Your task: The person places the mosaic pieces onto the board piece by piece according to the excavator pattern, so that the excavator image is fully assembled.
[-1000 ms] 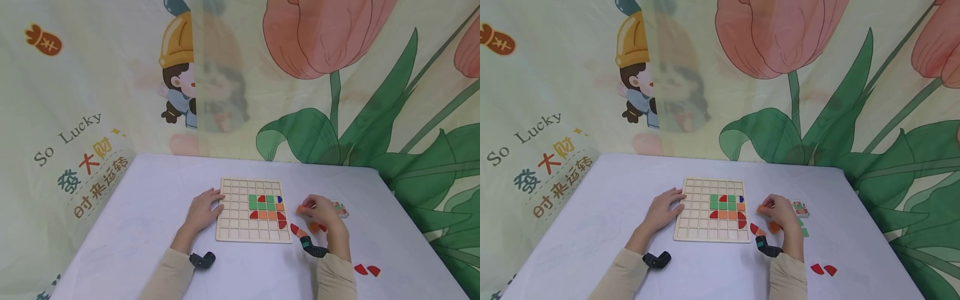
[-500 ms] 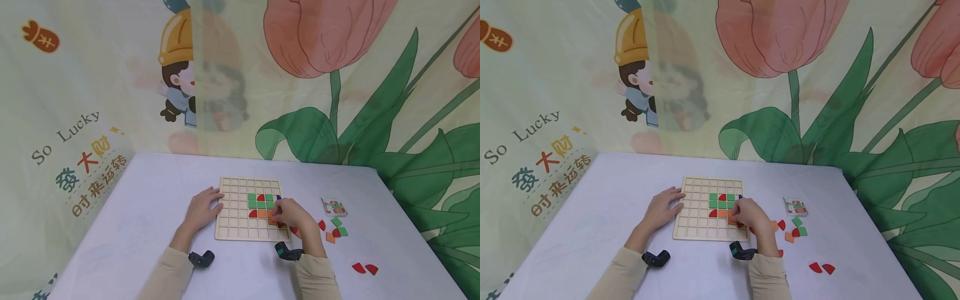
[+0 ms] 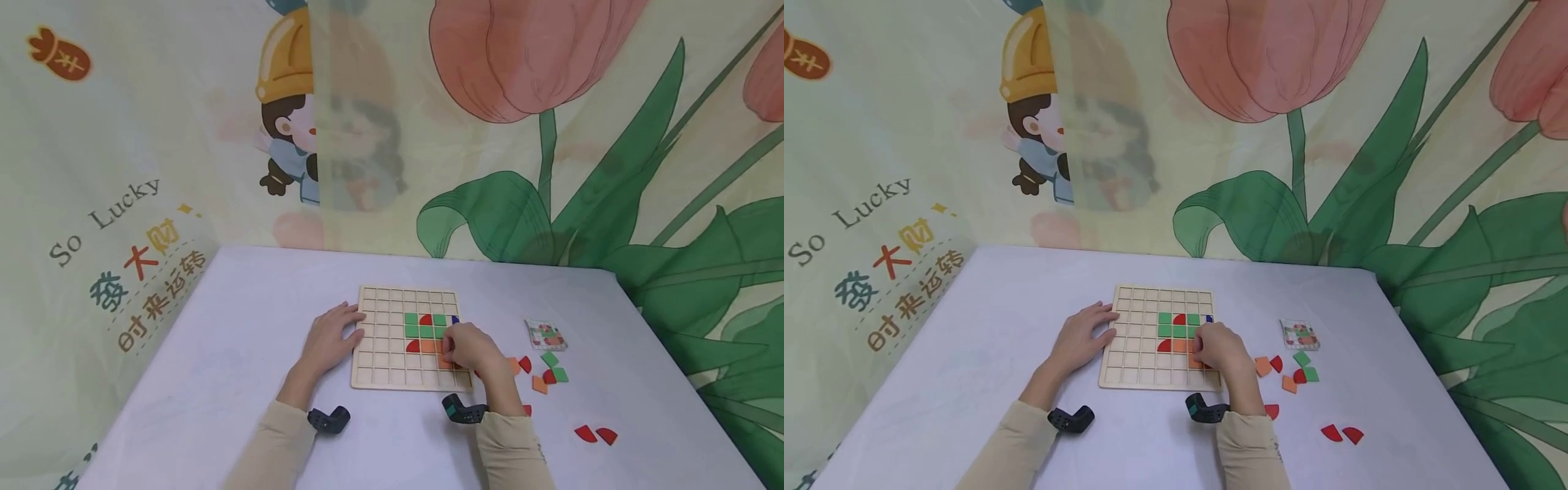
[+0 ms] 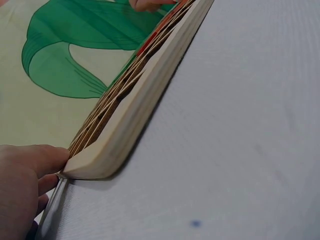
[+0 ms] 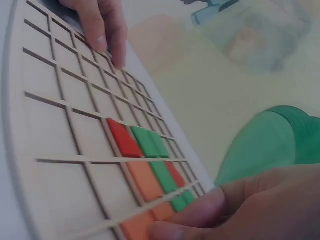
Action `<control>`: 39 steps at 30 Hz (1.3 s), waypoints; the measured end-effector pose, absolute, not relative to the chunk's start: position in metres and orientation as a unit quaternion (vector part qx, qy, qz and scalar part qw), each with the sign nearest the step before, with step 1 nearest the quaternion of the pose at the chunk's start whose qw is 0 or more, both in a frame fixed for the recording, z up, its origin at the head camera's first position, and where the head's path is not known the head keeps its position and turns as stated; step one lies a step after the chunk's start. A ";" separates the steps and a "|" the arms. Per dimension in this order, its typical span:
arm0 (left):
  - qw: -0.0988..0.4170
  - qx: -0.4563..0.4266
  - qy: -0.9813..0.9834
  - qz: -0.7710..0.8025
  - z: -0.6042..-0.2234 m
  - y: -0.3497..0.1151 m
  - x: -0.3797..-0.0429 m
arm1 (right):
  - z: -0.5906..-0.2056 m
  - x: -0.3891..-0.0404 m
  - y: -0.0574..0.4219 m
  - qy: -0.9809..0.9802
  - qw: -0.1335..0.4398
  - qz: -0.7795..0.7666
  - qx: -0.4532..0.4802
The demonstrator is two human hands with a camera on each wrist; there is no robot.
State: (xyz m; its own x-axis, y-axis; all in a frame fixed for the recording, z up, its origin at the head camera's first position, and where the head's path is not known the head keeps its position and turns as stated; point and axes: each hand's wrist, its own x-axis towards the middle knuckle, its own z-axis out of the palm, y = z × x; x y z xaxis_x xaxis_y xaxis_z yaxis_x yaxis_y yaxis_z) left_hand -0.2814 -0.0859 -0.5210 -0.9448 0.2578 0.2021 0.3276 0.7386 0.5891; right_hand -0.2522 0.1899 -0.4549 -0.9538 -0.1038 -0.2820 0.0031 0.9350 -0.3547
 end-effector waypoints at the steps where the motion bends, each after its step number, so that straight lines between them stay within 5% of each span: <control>1: 0.054 -0.156 -0.931 -0.325 -0.521 -0.086 -0.281 | -0.453 -0.252 0.195 0.970 0.152 -0.191 -0.018; 9: 0.050 -0.158 -0.930 -0.327 -0.523 -0.087 -0.278 | -0.441 -0.232 0.282 0.941 0.202 -0.252 0.101; 15: 0.047 -0.151 -0.932 -0.325 -0.524 -0.089 -0.277 | -0.448 -0.224 0.309 0.939 0.211 -0.254 0.095; 30: 0.054 -0.155 -0.931 -0.325 -0.521 -0.087 -0.279 | -0.452 -0.234 0.298 0.940 0.174 -0.269 0.118; 39: 0.057 -0.160 -0.931 -0.322 -0.517 -0.086 -0.280 | -0.452 -0.254 0.231 0.948 0.167 -0.271 -0.024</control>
